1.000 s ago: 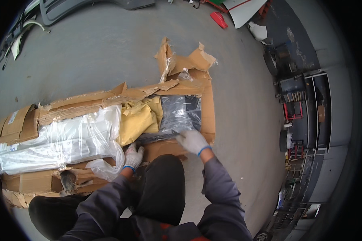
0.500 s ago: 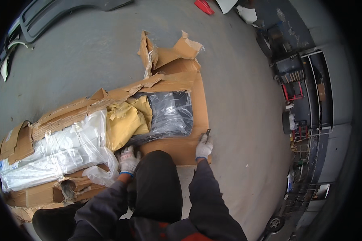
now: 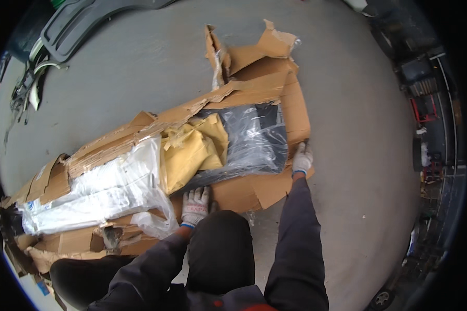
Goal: The person walks to a long cardboard box on the floor of a workshop and uses a small knife to cut tape and open the box. They remove cardboard and plastic wrapping to reveal a long white-wrapped item, then continue removing packaging layers.
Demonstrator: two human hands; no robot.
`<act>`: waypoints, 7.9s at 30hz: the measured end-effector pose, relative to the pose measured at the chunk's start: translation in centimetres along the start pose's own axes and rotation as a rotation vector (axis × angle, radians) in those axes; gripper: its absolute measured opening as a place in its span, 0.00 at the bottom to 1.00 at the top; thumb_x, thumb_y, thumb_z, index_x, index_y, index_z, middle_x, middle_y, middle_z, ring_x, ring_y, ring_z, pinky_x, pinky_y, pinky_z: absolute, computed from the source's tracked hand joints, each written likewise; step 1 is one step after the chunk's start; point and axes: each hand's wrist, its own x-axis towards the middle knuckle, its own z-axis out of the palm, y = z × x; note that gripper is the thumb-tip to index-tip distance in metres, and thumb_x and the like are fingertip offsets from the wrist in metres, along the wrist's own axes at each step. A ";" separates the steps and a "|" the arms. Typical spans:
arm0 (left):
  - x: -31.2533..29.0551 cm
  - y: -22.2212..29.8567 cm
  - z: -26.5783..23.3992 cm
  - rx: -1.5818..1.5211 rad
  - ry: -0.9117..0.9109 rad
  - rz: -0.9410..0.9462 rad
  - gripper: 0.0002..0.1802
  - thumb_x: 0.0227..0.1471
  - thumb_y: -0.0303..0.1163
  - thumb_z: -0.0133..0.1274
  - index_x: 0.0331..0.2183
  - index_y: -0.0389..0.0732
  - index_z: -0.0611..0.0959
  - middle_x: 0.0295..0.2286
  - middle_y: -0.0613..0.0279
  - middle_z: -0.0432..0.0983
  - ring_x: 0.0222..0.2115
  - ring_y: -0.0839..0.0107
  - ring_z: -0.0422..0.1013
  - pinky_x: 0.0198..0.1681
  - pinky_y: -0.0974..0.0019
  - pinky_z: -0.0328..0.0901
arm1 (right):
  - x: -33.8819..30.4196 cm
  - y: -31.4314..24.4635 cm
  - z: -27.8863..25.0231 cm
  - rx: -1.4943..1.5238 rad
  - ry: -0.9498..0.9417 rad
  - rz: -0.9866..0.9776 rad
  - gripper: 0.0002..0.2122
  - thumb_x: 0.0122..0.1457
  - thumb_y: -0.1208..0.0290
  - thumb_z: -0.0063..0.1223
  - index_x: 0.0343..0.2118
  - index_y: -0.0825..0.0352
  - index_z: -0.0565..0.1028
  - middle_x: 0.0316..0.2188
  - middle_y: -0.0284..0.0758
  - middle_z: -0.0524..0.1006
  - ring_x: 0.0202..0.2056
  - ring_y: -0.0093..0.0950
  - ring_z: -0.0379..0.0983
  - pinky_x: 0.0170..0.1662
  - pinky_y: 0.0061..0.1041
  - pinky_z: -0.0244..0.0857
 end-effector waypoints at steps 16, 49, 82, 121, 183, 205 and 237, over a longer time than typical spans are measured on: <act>-4.9 -10.4 -17.9 -0.614 0.566 -0.566 0.28 0.54 0.43 0.56 0.52 0.35 0.78 0.51 0.45 0.75 0.52 0.51 0.71 0.56 0.55 0.65 | -12.3 -30.0 0.0 -0.099 -0.729 -1.132 0.19 0.64 0.56 0.43 0.44 0.65 0.80 0.45 0.49 0.78 0.50 0.49 0.72 0.60 0.43 0.62; -13.8 -27.1 -18.9 0.139 0.315 -0.761 0.45 0.47 0.51 0.54 0.63 0.41 0.65 0.62 0.54 0.64 0.66 0.54 0.53 0.68 0.40 0.41 | -17.6 -29.9 4.5 0.234 -0.505 -0.936 0.19 0.66 0.56 0.49 0.46 0.67 0.80 0.41 0.51 0.80 0.46 0.52 0.75 0.52 0.41 0.68; -13.2 -30.7 -23.3 -0.119 0.120 -0.375 0.24 0.55 0.38 0.53 0.54 0.50 0.79 0.56 0.58 0.74 0.62 0.57 0.62 0.62 0.53 0.60 | -33.9 -37.8 -0.1 -0.873 -0.634 -1.855 0.08 0.56 0.68 0.52 0.30 0.62 0.82 0.27 0.43 0.83 0.31 0.40 0.83 0.34 0.41 0.75; -17.5 -21.3 -25.2 -0.071 -0.167 -0.293 0.26 0.60 0.53 0.48 0.48 0.46 0.85 0.49 0.51 0.79 0.53 0.53 0.73 0.58 0.54 0.65 | -30.4 -36.0 2.3 -0.410 -0.920 -1.273 0.17 0.63 0.59 0.45 0.43 0.64 0.81 0.46 0.49 0.80 0.48 0.47 0.76 0.54 0.44 0.68; -14.7 -22.4 -14.4 -0.659 0.297 -0.233 0.32 0.55 0.55 0.51 0.57 0.51 0.77 0.55 0.47 0.74 0.53 0.47 0.71 0.56 0.54 0.66 | -68.3 -54.7 1.9 -0.374 -1.089 -1.856 0.19 0.63 0.57 0.46 0.49 0.65 0.78 0.50 0.50 0.77 0.53 0.45 0.74 0.57 0.41 0.66; -24.3 -28.0 -22.2 -0.483 0.054 -0.154 0.21 0.52 0.40 0.53 0.46 0.40 0.83 0.45 0.49 0.80 0.50 0.52 0.75 0.52 0.56 0.69 | -66.2 -60.3 12.7 -0.176 -0.389 -2.033 0.17 0.65 0.57 0.46 0.40 0.63 0.83 0.64 0.44 0.63 0.65 0.55 0.54 0.64 0.69 0.39; -30.5 -47.8 -26.2 -1.092 0.236 -0.698 0.23 0.53 0.41 0.53 0.48 0.41 0.85 0.40 0.52 0.83 0.42 0.60 0.79 0.51 0.60 0.70 | -65.0 -69.6 26.5 -0.486 -0.877 -1.593 0.14 0.66 0.64 0.46 0.48 0.66 0.74 0.54 0.46 0.75 0.52 0.43 0.76 0.50 0.44 0.73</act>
